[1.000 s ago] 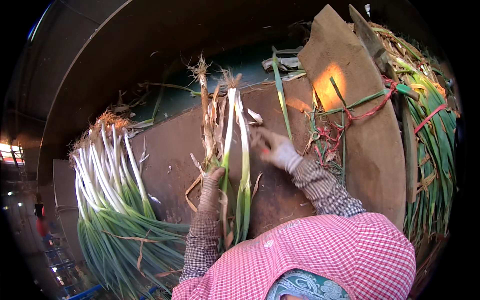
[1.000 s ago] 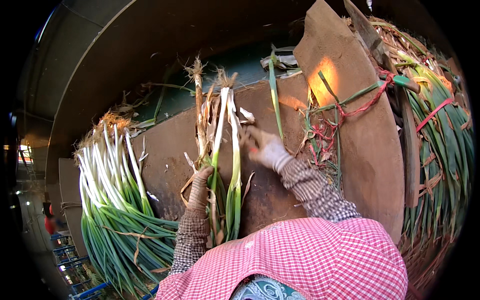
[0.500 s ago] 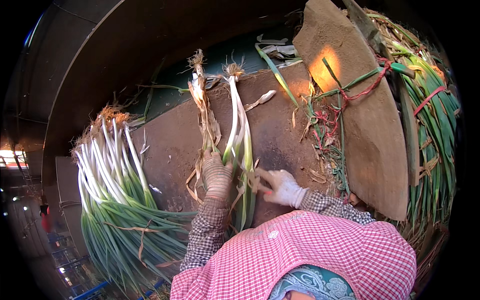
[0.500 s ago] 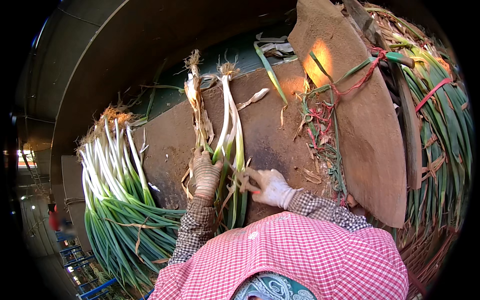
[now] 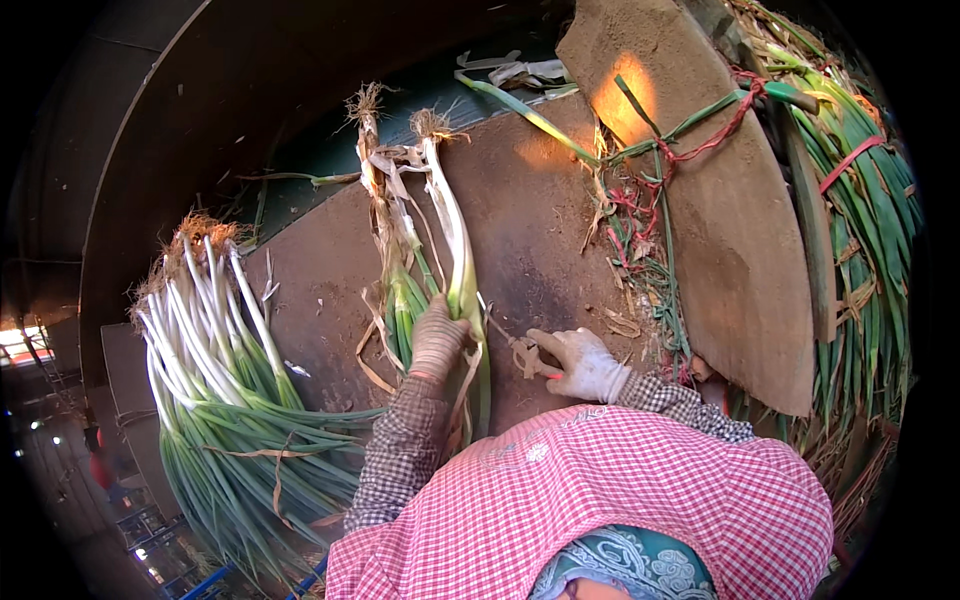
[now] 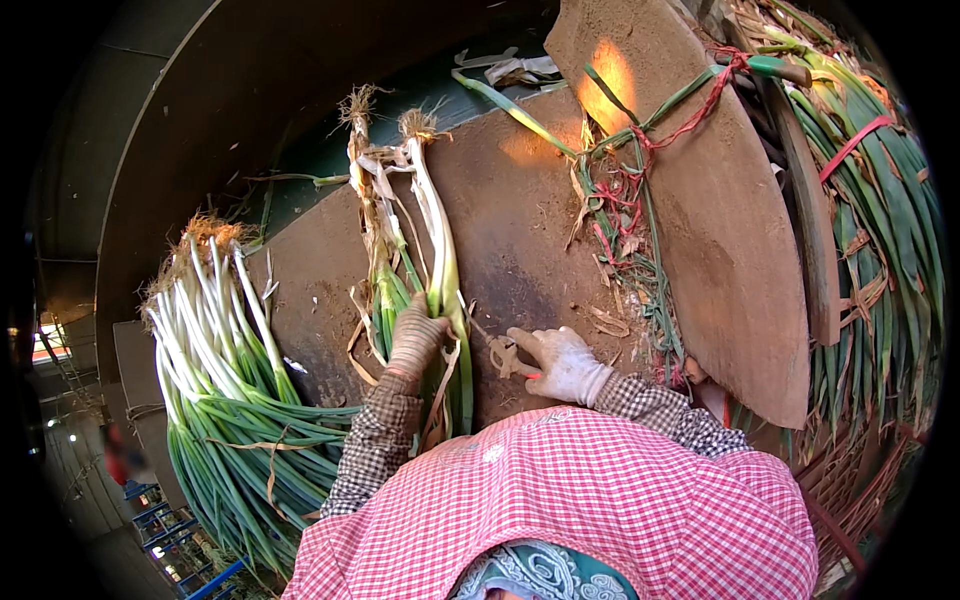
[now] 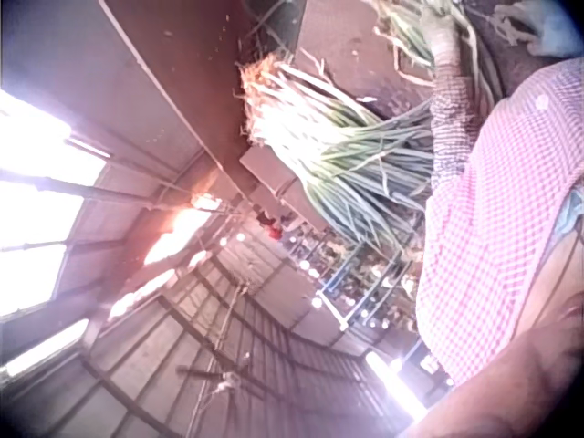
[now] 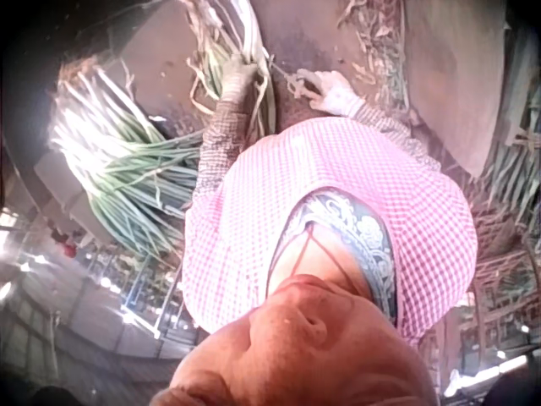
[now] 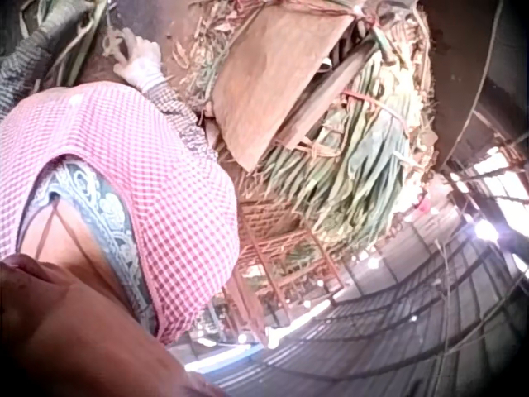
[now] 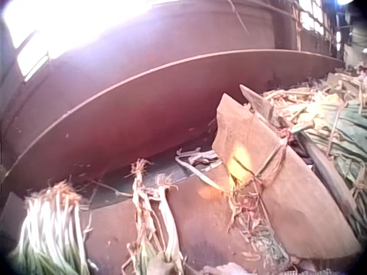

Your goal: The person trims green onions by hand, removing dry outer layers and roots, then places the cleaned stalks into a blue crate. The person works at a wooden table in a warehouse-like setting with other workers visible in the background.

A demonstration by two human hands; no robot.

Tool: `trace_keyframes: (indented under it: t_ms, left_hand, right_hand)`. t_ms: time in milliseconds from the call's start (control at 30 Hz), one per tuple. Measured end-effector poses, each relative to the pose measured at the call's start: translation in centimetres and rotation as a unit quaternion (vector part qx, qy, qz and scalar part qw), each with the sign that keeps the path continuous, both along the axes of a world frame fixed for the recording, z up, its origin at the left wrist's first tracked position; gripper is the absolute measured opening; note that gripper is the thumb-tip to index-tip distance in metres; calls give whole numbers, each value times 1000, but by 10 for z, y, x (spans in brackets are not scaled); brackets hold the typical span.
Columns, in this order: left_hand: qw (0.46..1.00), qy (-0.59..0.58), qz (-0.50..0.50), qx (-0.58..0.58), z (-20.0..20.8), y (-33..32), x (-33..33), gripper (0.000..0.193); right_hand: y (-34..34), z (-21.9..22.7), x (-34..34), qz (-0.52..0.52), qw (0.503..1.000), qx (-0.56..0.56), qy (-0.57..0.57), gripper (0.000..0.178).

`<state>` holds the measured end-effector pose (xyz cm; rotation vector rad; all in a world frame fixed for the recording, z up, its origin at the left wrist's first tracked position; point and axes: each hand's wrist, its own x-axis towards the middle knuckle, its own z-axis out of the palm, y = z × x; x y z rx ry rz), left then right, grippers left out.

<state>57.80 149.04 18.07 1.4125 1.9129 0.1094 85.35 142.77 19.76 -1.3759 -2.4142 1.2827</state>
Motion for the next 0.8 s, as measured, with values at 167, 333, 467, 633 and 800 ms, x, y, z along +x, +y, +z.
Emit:
trace_keyframes:
  t_ms: [167, 333, 467, 633, 800]
  left_hand:
    - [954, -253, 155, 39, 93, 43, -4, 45]
    - [938, 261, -112, 200, 90, 96, -71, 32]
    - [969, -217, 116, 20, 98, 80, -18, 36]
    - [996, 72, 2, 47, 17, 52, 32, 53]
    - [988, 142, -21, 61, 9, 57, 49, 65]
  right_hand:
    - [1, 13, 2, 60, 997, -50, -10, 86]
    - [7, -7, -6, -47, 997, 52, -25, 87]
    - [13, -5, -7, -71, 996, 27, -43, 90]
    - [16, -13, -12, -95, 995, 32, -27, 90]
    - [16, -8, -15, -101, 990, 93, 34, 80]
